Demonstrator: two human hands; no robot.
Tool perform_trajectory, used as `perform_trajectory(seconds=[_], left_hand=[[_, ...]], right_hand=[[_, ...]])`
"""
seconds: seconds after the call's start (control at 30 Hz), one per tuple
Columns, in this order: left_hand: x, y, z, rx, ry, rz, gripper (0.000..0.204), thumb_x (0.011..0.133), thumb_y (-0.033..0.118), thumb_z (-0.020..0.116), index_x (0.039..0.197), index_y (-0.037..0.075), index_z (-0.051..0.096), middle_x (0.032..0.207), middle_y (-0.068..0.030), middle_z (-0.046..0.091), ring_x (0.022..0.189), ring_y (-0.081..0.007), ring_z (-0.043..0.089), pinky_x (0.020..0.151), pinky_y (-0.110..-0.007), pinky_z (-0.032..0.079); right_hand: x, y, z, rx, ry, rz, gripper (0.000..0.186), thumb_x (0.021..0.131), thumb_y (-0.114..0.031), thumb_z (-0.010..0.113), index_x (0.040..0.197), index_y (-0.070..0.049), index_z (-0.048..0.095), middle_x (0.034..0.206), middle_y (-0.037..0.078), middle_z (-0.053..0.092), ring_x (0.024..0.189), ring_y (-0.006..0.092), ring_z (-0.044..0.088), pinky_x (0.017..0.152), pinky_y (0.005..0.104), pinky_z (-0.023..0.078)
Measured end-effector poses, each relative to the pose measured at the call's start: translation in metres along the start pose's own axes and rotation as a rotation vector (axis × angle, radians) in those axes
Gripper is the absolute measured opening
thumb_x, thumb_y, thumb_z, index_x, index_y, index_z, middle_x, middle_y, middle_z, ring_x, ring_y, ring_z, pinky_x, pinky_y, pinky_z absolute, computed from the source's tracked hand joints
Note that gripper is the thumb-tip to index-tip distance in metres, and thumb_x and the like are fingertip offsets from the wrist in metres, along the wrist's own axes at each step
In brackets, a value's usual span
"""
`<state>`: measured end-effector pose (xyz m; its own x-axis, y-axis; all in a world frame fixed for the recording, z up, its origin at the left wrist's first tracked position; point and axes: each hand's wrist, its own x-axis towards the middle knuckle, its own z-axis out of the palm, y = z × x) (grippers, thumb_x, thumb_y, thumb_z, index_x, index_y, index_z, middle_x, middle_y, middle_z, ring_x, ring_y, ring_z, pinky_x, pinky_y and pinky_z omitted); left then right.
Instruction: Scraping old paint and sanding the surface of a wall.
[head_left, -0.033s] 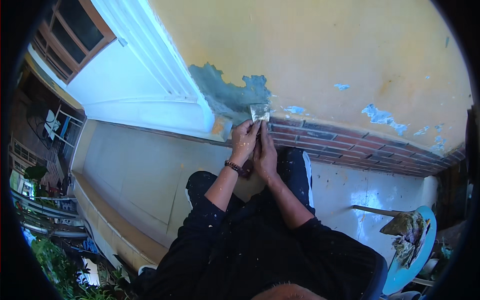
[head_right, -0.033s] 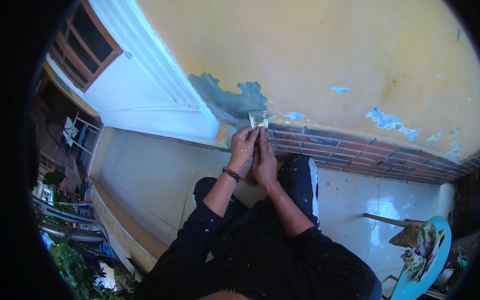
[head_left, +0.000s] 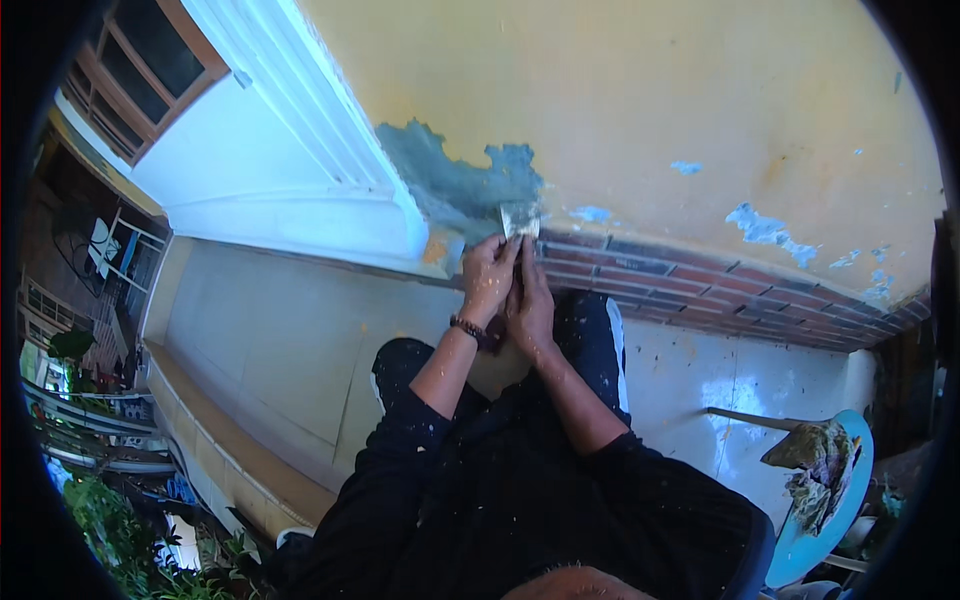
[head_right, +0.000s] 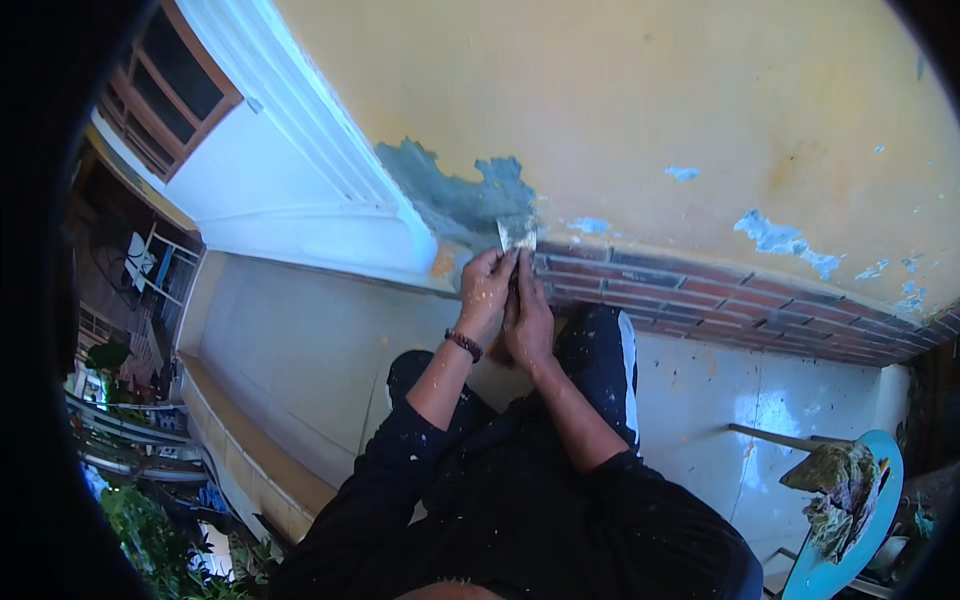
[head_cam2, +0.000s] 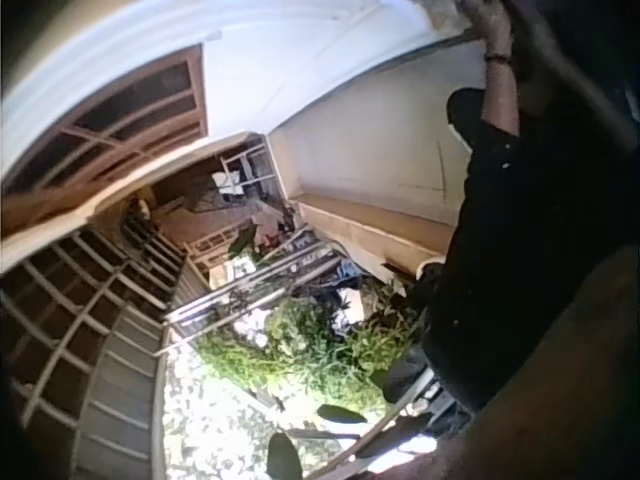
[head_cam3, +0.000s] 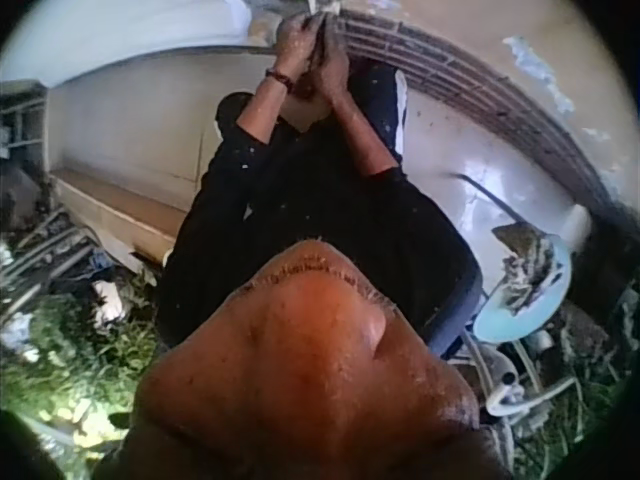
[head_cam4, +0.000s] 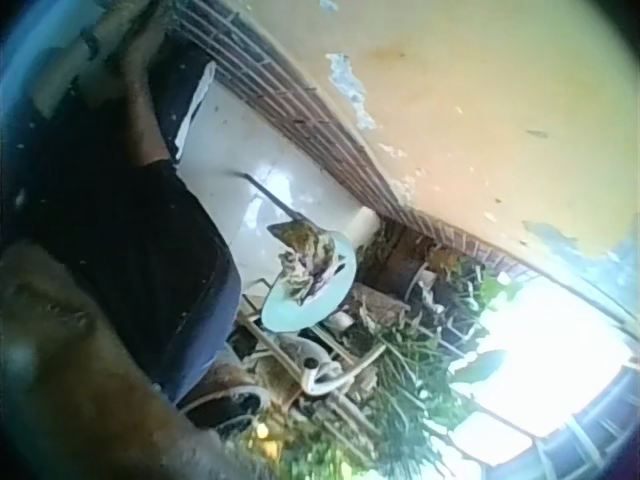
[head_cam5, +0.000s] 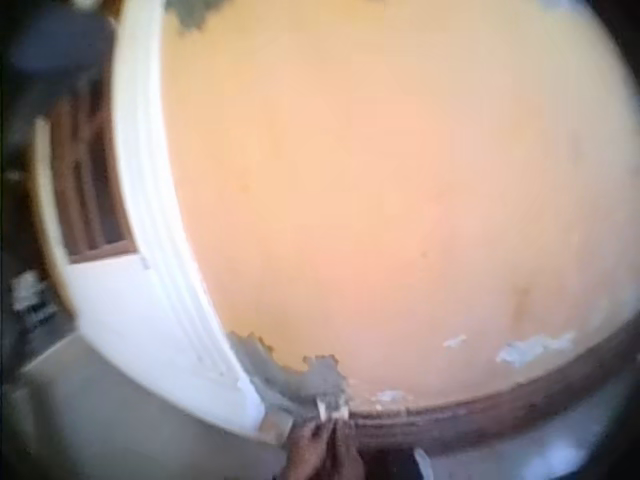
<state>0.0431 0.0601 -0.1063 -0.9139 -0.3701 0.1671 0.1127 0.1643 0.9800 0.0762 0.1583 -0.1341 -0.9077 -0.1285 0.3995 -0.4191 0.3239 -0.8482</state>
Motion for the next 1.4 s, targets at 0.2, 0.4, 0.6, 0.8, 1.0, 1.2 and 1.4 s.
perform_trajectory(seconds=[0.2,0.4,0.6,0.8,1.0,1.2,1.4], left_hand=[[-0.008,-0.003,-0.023,-0.108,-0.046,-0.053,0.022,0.104,0.019,0.065,0.093,0.000,0.070,0.083,0.0020,0.067,0.075,-0.0020,0.053,0.065,-0.022,0.046],[-0.016,0.007,-0.022,-0.550,-0.070,-0.235,0.024,0.103,0.030,0.066,0.100,0.007,0.069,0.094,-0.0040,0.073,0.084,-0.0101,0.069,0.072,-0.024,0.054],[-0.021,0.012,0.003,-0.417,-0.111,-0.216,0.025,0.104,0.027,0.067,0.112,0.004,0.071,0.095,0.0007,0.069,0.084,-0.0037,0.056,0.075,-0.022,0.045],[-0.009,0.019,0.017,-0.151,0.036,0.042,0.066,0.108,0.025,0.056,0.163,0.008,0.023,0.144,-0.0204,0.057,0.120,-0.0226,0.063,0.101,-0.033,0.049],[-0.005,0.032,-0.007,-0.203,-0.051,0.113,0.068,0.107,0.019,0.055,0.165,0.009,0.020,0.137,-0.0200,0.062,0.112,-0.0193,0.066,0.092,-0.031,0.053],[-0.004,0.063,0.001,-0.112,-0.047,-0.051,0.079,0.101,0.018,0.067,0.164,0.008,0.019,0.132,-0.0169,0.066,0.100,-0.0090,0.066,0.081,-0.026,0.056],[-0.012,0.064,0.024,0.042,-0.006,0.083,0.079,0.101,0.020,0.068,0.162,0.000,0.022,0.136,-0.0168,0.064,0.083,-0.0074,0.065,0.066,-0.024,0.056]], right_hand=[[-0.007,-0.025,-0.005,0.043,-0.023,-0.042,0.073,0.099,-0.006,0.056,0.164,-0.012,0.022,0.129,0.027,0.058,0.112,0.0454,0.063,0.093,0.0472,0.052],[-0.011,-0.011,-0.037,0.297,-0.125,-0.032,0.067,0.104,-0.009,0.057,0.163,-0.009,0.026,0.130,0.017,0.064,0.111,0.0196,0.065,0.089,0.0324,0.054],[0.004,-0.020,-0.075,0.474,-0.180,0.331,0.030,0.108,-0.024,0.055,0.130,-0.005,0.056,0.086,0.005,0.065,0.062,0.0100,0.054,0.056,0.0241,0.045],[0.066,-0.068,-0.067,-0.302,-0.133,-0.030,0.046,0.102,-0.019,0.059,0.146,-0.008,0.054,0.099,0.027,0.072,0.089,0.0431,0.072,0.073,0.0476,0.056],[0.030,-0.036,-0.058,-0.118,0.066,-0.154,0.051,0.102,-0.013,0.057,0.153,-0.014,0.049,0.105,0.027,0.072,0.092,0.0441,0.071,0.075,0.0486,0.056],[0.049,-0.053,-0.051,-0.114,-0.054,-0.029,0.048,0.103,-0.013,0.055,0.151,-0.012,0.050,0.122,0.026,0.069,0.104,0.0407,0.071,0.085,0.0454,0.058],[0.051,-0.036,-0.079,-0.074,-0.086,-0.039,0.050,0.101,-0.012,0.057,0.151,-0.010,0.050,0.121,0.026,0.069,0.104,0.0439,0.070,0.085,0.0471,0.057]])
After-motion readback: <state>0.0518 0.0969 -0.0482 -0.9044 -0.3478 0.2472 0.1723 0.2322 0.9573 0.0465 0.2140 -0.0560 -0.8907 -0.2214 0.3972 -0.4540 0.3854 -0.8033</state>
